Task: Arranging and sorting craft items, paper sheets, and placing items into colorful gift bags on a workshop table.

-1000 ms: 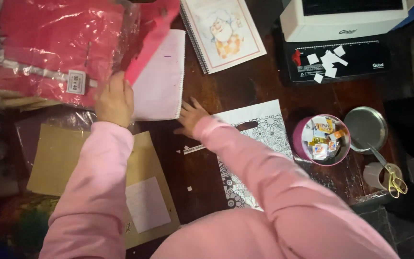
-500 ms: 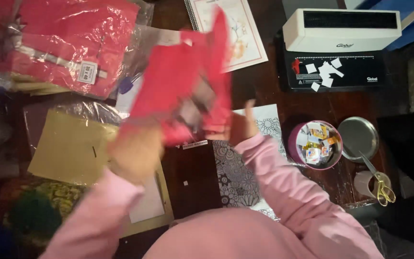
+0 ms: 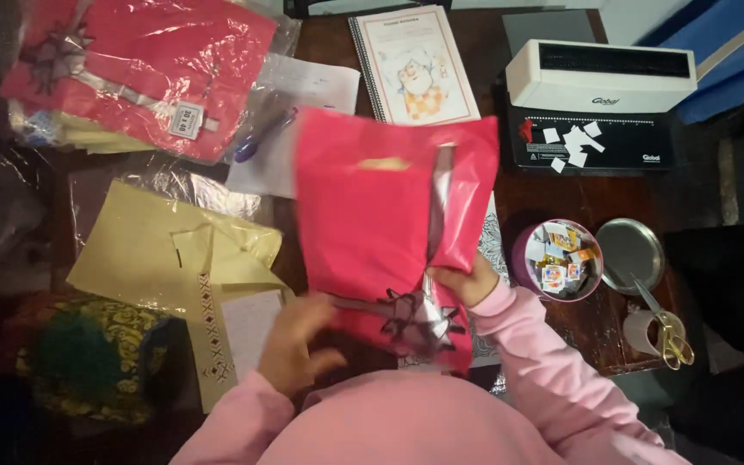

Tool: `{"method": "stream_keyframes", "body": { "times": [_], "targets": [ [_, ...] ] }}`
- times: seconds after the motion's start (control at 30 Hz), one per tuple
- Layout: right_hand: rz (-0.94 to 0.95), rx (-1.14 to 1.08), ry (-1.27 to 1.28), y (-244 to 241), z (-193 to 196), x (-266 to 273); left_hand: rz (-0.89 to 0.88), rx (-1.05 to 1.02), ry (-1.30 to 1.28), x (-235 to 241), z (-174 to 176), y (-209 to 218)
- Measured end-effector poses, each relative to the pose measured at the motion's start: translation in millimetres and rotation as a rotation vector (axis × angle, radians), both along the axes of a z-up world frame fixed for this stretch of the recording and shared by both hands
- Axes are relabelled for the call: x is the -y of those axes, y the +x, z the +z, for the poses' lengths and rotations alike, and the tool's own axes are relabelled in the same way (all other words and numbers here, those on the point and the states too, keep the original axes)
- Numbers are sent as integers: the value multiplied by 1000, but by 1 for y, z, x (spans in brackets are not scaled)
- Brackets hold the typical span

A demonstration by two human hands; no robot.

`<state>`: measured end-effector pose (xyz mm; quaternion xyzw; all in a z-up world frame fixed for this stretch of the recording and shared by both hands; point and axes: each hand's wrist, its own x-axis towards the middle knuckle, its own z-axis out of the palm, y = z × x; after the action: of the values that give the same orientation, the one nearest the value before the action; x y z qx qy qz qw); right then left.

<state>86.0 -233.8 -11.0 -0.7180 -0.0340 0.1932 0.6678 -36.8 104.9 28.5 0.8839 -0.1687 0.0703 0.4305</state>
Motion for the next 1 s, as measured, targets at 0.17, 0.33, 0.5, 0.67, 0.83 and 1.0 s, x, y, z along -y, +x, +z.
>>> {"method": "stream_keyframes", "body": {
  "times": [0.17, 0.33, 0.5, 0.67, 0.83, 1.0],
  "targets": [
    [176, 328, -27, 1, 51, -31, 489, -493, -405, -53, -35, 23],
    [276, 526, 131, 13, 40, -73, 208, -635, -917, -89, -62, 11],
    [384, 117, 105, 40, 123, -150, 659, -345, -187, -292, -247, 3],
    [308, 244, -168, 100, 26, -156, 851, -347, 335, -432, -270, 21],
    [30, -22, -865, 158, -59, -172, 974, -309, -150, -466, -216, -34],
    [-107, -144, -946, 194, -49, -217, 1085, -389, -434, -474, -241, -79]
  ]
}}
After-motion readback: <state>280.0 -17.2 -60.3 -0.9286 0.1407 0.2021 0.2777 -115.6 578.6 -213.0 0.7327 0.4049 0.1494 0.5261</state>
